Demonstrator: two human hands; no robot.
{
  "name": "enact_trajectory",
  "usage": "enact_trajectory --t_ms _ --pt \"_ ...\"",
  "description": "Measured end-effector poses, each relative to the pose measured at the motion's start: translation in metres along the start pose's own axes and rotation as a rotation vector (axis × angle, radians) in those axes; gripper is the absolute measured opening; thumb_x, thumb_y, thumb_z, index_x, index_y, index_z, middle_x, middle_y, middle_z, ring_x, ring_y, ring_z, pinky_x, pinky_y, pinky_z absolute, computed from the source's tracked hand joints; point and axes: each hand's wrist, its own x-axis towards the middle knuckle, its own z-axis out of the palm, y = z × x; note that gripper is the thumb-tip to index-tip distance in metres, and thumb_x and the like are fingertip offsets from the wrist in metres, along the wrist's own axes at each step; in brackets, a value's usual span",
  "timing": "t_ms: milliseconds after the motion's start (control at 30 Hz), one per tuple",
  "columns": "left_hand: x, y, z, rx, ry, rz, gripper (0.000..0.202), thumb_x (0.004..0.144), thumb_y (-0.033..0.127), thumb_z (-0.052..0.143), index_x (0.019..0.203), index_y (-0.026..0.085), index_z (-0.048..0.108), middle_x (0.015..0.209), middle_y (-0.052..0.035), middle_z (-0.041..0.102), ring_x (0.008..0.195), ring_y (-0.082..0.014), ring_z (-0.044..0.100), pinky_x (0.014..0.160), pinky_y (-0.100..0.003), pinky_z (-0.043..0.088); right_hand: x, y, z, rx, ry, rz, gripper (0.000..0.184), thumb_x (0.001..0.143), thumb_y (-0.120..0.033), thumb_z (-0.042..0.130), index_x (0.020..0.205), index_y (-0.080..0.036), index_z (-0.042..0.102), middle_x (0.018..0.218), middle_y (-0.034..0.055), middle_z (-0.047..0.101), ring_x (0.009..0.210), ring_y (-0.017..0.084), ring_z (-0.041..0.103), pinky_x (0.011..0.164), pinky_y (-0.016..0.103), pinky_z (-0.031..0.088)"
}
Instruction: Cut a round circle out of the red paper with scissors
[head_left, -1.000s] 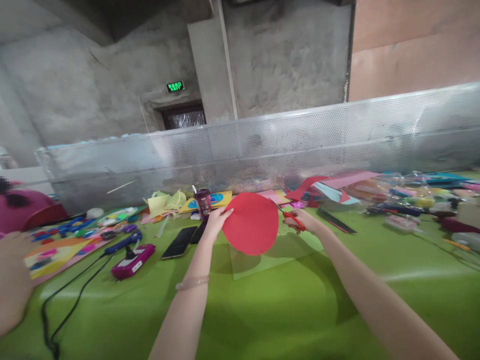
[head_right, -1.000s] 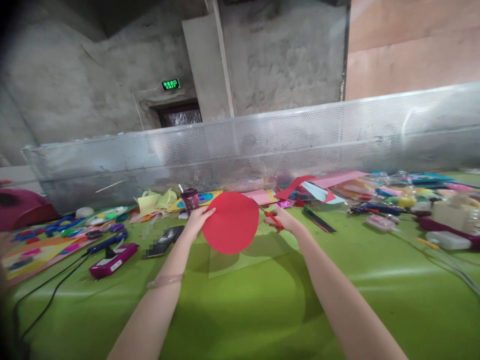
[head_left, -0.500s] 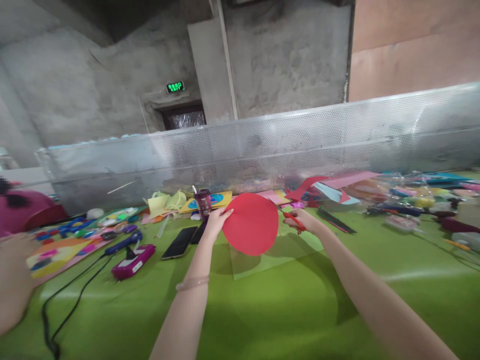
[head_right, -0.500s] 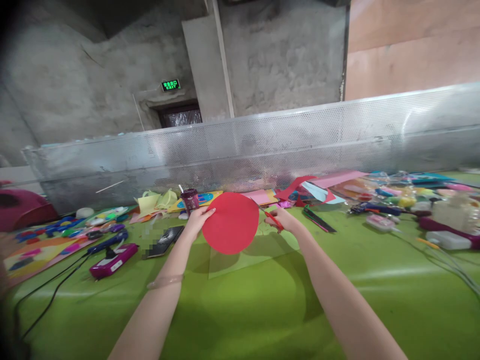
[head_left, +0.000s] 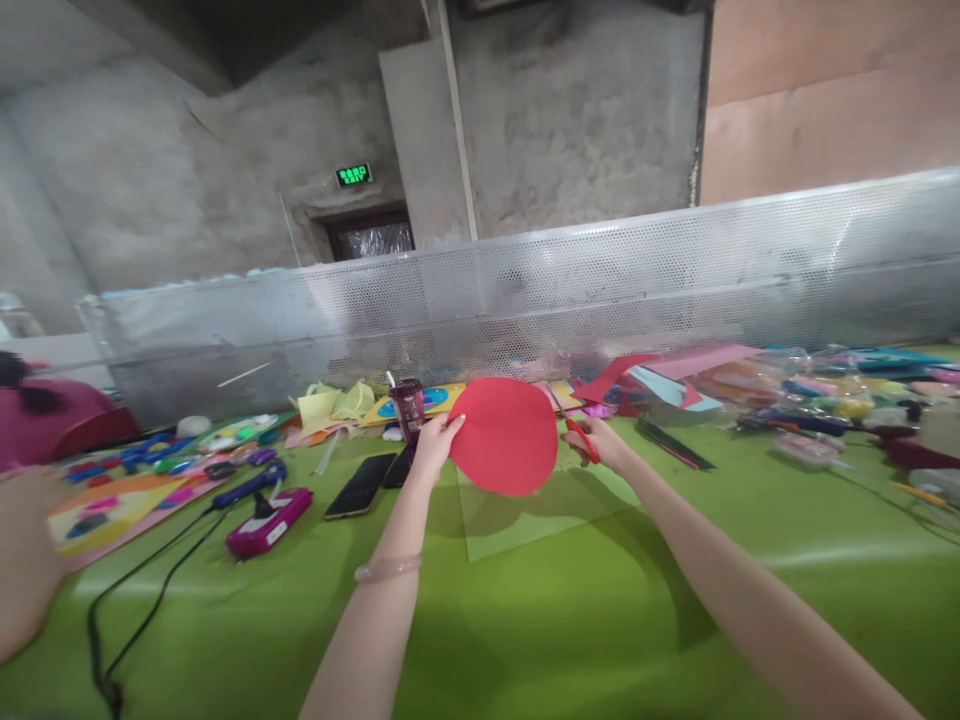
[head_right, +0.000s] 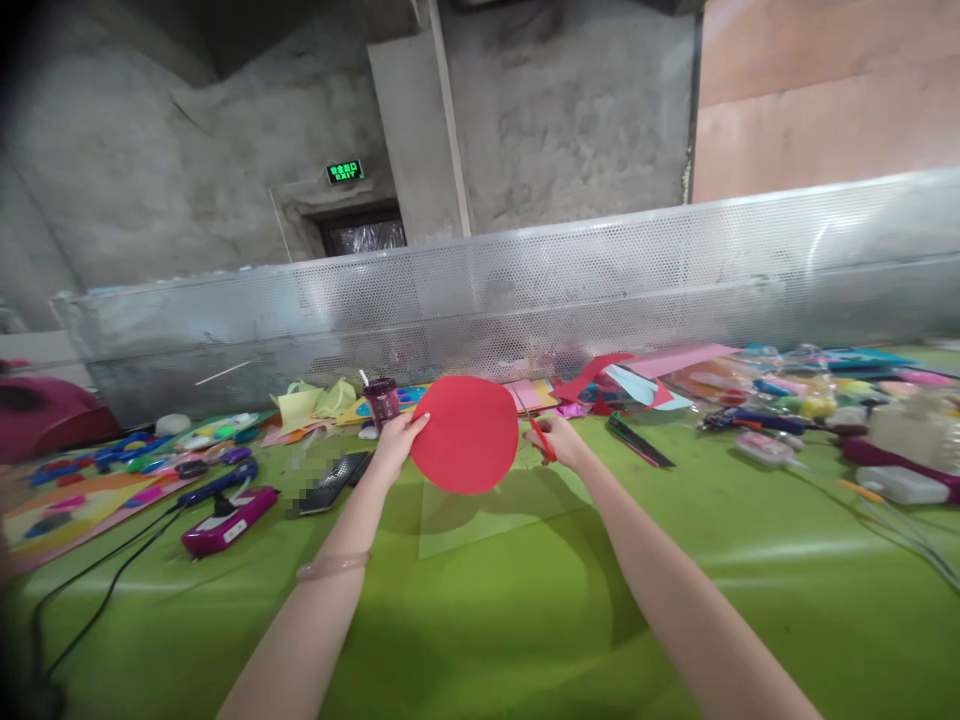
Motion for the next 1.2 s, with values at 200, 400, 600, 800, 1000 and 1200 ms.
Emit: enact_trajectory --t_ms 200,400,600,800,1000,1200 --pt "0.002 -0.002 0.001 0.025 0.008 0.025 0.048 0.061 0.053 0.065 0.088 0.013 0.062 0.076 -0.0062 0.066 0.075 -0.0222 0.061 0.068 -0.031 0.046 0.004 0.005 0.008 -0.006 0.027 0.051 0.017 0.067 -0.024 0.051 0.054 -0.018 0.042 0.043 -0.0048 0.044 0.035 0.007 0.044 0.036 0.019 0.039" --pt "0.002 -0.004 0.001 0.013 0.0 0.025 0.048 0.061 0.053 0.065 0.088 0.013 0.061 0.075 -0.0057 0.065 0.075 -0.0219 0.061 0.067 -0.03 0.046 0.003 0.006 0.009 -0.001 0.024 0.039 0.016 0.067 -0.024 0.05 0.055 -0.018 0.043 0.042 -0.0045 0.045 0.036 0.008 0.046 0.037 0.02 0.04" --pt "0.003 -0.005 0.001 0.019 0.001 0.019 0.047 0.062 0.051 0.065 0.09 0.013 0.061 0.077 -0.0066 0.066 0.077 -0.0223 0.061 0.068 -0.03 0.046 0.0 0.003 0.011 -0.005 -0.008 0.036 0.015 0.067 -0.026 0.05 0.057 -0.017 0.045 0.043 -0.0045 0.045 0.037 0.009 0.046 0.038 0.02 0.04" --pt "0.0 -0.002 0.002 -0.01 -0.007 0.021 0.045 0.062 0.05 0.065 0.089 0.014 0.062 0.085 -0.0084 0.067 0.08 -0.0234 0.062 0.071 -0.032 0.047 0.0 0.003 0.012 -0.01 -0.003 0.043 0.012 0.067 -0.024 0.048 0.057 -0.018 0.045 0.043 -0.0042 0.047 0.037 0.009 0.047 0.038 0.019 0.039" --pt "0.001 -0.003 0.001 0.022 0.006 0.016 0.048 0.062 0.051 0.065 0.091 0.013 0.063 0.085 -0.0087 0.068 0.08 -0.0238 0.062 0.069 -0.032 0.047 0.0 0.004 0.01 -0.042 -0.013 0.011 0.017 0.068 -0.024 0.047 0.053 -0.018 0.042 0.041 -0.0037 0.045 0.036 0.008 0.046 0.038 0.018 0.039" --pt "0.001 -0.001 0.0 0.019 -0.011 0.034 0.049 0.062 0.051 0.064 0.095 0.014 0.063 0.09 -0.0082 0.067 0.084 -0.0239 0.061 0.072 -0.031 0.047 0.002 0.009 0.01 -0.039 -0.007 0.001 0.021 0.068 -0.029 0.049 0.052 -0.018 0.041 0.043 -0.0035 0.046 0.037 0.008 0.046 0.037 0.019 0.039"
